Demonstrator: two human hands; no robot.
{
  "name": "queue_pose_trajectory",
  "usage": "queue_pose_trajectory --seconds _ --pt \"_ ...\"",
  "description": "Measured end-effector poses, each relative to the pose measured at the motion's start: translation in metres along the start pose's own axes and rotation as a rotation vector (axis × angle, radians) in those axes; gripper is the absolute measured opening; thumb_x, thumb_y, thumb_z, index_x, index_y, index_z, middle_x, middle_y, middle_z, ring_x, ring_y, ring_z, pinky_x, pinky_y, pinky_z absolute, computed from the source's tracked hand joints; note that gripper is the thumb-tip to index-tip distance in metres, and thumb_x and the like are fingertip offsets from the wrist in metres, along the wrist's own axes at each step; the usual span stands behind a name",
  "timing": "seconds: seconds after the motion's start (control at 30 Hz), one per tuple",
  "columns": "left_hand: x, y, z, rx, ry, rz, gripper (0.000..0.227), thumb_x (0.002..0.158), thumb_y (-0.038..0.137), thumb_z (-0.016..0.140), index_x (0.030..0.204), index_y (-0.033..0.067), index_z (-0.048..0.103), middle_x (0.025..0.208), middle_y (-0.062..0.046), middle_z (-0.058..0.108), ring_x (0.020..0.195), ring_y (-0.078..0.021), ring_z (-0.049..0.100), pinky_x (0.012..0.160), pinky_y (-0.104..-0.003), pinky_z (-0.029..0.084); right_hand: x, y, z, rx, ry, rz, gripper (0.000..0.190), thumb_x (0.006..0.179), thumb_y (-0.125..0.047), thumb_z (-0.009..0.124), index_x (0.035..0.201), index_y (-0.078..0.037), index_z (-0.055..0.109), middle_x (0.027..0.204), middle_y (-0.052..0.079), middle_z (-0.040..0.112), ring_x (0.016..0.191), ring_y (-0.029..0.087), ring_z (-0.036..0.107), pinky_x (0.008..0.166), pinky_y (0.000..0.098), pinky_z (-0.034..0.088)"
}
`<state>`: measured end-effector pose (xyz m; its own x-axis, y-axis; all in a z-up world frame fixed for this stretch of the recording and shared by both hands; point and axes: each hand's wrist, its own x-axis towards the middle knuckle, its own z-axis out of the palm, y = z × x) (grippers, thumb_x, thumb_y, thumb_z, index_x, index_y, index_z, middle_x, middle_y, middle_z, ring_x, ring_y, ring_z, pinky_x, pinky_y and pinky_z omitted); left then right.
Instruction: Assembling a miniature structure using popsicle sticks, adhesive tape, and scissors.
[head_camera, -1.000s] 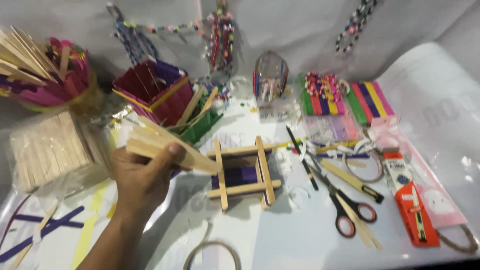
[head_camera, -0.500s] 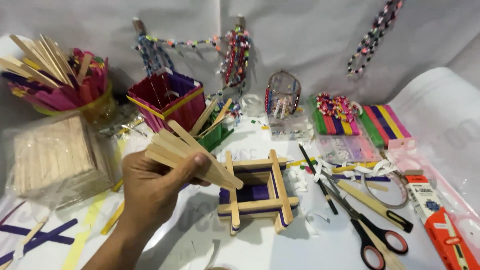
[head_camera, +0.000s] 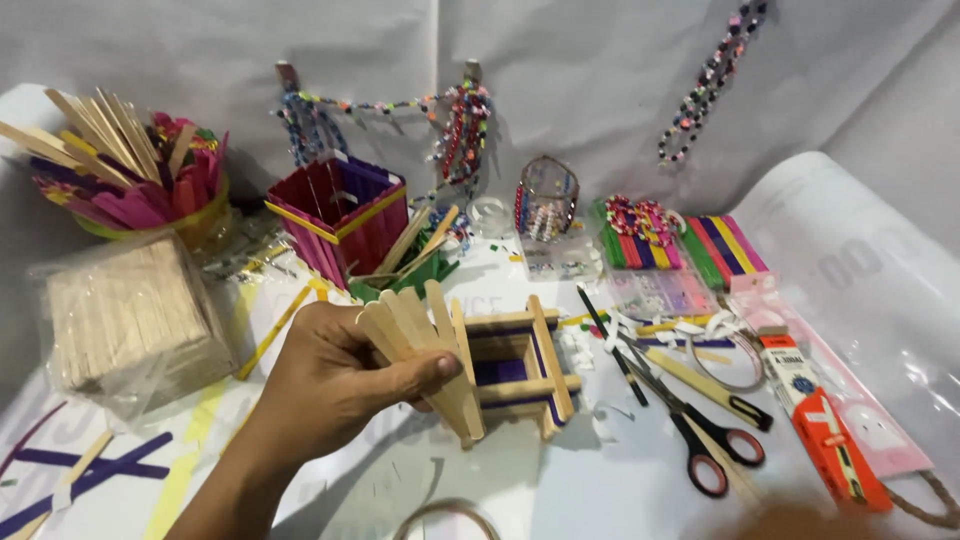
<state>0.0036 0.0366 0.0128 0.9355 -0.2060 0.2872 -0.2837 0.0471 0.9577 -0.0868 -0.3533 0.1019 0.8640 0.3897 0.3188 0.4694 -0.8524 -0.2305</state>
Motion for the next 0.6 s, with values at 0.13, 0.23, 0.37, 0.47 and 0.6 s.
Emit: queue_pose_trajectory --seconds 0.13,0.23,0.37,0.47,0.6 --pt "-0.004 -0.004 0.004 0.055 -0.085 -0.024 0.021 0.078 0.015 0.088 0.065 0.002 0.079 0.058 -0.001 0.072 0.055 -0.0065 0.06 0.046 -0.024 0.049 0.111 -0.076 0.067 0.259 0.053 -0.074 0.023 0.084 -0.029 0.08 0.089 -0.015 0.062 0.072 -0.002 0.063 0.047 0.006 0.043 0.045 0.0224 0.041" --pt "-0.004 0.003 0.003 0.153 -0.17 0.017 0.016 0.08 0.019 0.087 0.072 0.006 0.083 0.062 0.004 0.074 0.06 -0.0001 0.057 0.049 -0.02 0.047 0.152 -0.083 0.098 0.61 0.026 -0.249 0.03 0.078 -0.013 0.085 0.107 -0.008 0.079 0.089 0.004 0.083 0.057 0.003 0.057 0.049 0.0187 0.048" --pt "-0.004 0.008 0.002 0.241 -0.247 0.069 0.019 0.083 0.019 0.087 0.068 0.0093 0.081 0.053 0.008 0.06 0.055 0.0013 0.044 0.044 -0.023 0.036 0.154 -0.079 0.109 0.799 -0.216 -0.204 0.006 0.083 -0.008 0.082 0.088 -0.006 0.084 0.076 0.002 0.083 0.063 0.001 0.064 0.05 0.0187 0.047" --pt "-0.006 0.007 0.003 0.312 -0.258 0.031 0.024 0.083 0.021 0.088 0.063 0.0108 0.078 0.05 0.01 0.046 0.054 -0.0003 0.037 0.043 -0.025 0.031 0.149 -0.081 0.111 0.856 -0.237 -0.071 0.004 0.082 -0.005 0.083 0.078 -0.007 0.083 0.055 -0.006 0.064 0.047 -0.002 0.046 0.04 0.0188 0.034" --pt "-0.01 0.003 0.004 0.321 -0.312 0.051 0.04 0.085 0.026 0.089 0.057 0.0127 0.063 0.051 0.01 0.037 0.053 -0.0029 0.031 0.043 -0.027 0.026 0.134 -0.081 0.122 0.913 -0.206 -0.017 0.012 0.074 0.002 0.084 0.071 -0.006 0.076 0.055 -0.005 0.056 0.048 -0.001 0.043 0.04 0.0191 0.031"
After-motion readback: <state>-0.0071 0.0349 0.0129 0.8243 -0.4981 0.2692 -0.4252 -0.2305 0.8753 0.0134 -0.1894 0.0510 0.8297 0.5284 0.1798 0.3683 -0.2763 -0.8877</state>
